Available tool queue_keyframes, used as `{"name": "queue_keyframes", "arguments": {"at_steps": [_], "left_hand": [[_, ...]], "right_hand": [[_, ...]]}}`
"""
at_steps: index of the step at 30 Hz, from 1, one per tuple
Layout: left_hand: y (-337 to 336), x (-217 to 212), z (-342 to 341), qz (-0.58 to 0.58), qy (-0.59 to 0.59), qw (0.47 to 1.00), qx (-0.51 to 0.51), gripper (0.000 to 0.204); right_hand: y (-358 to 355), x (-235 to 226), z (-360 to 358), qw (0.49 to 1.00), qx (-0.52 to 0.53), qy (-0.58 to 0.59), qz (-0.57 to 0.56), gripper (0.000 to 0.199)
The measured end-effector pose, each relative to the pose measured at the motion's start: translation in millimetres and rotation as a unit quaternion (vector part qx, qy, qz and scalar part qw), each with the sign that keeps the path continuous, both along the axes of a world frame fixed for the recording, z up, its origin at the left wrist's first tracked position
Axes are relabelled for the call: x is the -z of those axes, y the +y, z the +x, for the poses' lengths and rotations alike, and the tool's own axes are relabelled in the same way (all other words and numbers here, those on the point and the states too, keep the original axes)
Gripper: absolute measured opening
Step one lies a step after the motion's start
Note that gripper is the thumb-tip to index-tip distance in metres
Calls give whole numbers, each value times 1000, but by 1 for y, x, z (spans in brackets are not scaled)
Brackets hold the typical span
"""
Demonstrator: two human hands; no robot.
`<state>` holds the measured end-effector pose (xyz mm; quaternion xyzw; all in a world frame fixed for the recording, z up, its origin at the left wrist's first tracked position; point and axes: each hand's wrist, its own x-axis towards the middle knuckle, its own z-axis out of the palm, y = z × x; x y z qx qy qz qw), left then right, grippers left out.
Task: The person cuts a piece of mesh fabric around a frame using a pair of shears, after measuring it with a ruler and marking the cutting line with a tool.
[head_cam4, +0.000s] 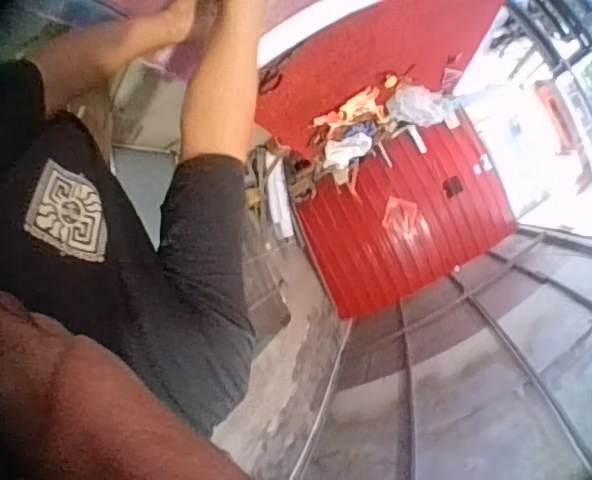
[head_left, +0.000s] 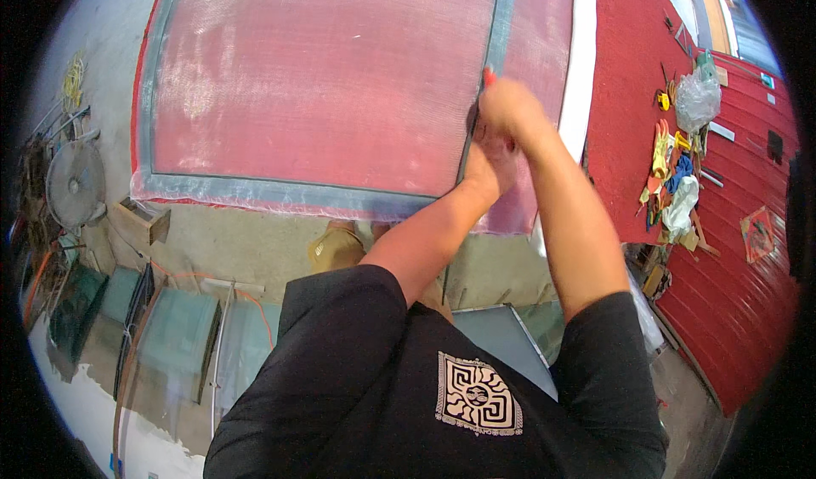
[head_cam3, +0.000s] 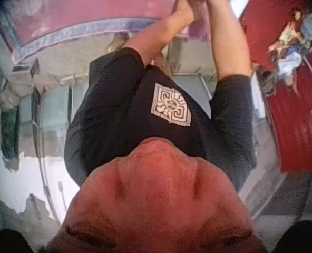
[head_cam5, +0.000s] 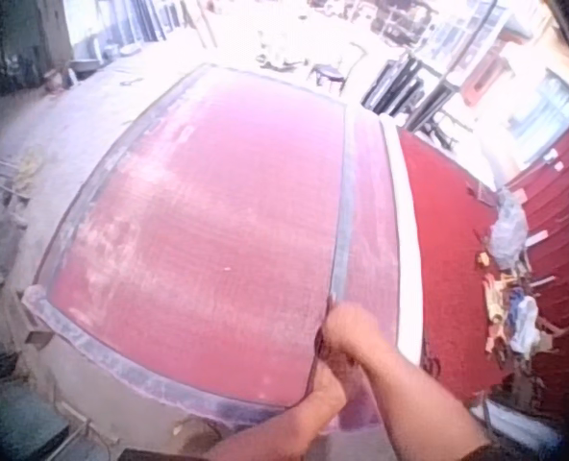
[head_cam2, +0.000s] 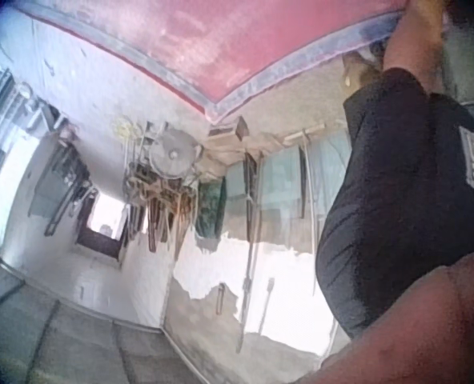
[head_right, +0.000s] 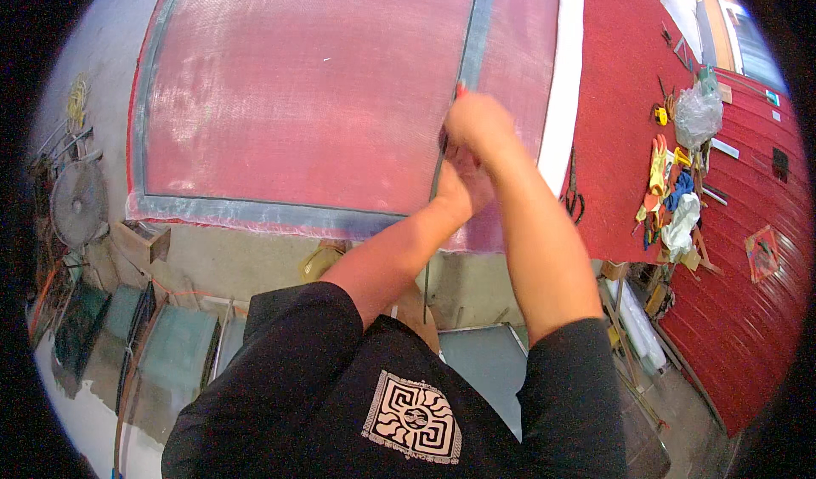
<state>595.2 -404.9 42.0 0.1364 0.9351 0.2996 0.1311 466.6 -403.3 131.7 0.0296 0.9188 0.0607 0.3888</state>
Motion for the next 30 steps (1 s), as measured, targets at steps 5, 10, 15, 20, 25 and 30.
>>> {"name": "queue_keyframes", "arguments": {"at_steps": [5,10,15,20,25,30], "left_hand": [[13,16,25,315,-53,933,-167,73],[34,41,52,428,-118,892,-81,76],[20,56,71,149,18,988,-24,61],[36,44,55,238,-95,962,-93,56],[38,28,59,252,78,958,-114,67],[46,66,63,213,7,969,-128,51]], "right_hand": [[11,3,36,1000,20,2,-16,35],[8,4,28,997,69,-21,-16,36],[1,5,76,996,60,64,-4,37],[1,-9,42,997,62,-7,-37,30],[53,48,106,985,-30,167,13,36],[22,33,63,994,-103,14,-24,40]]}}
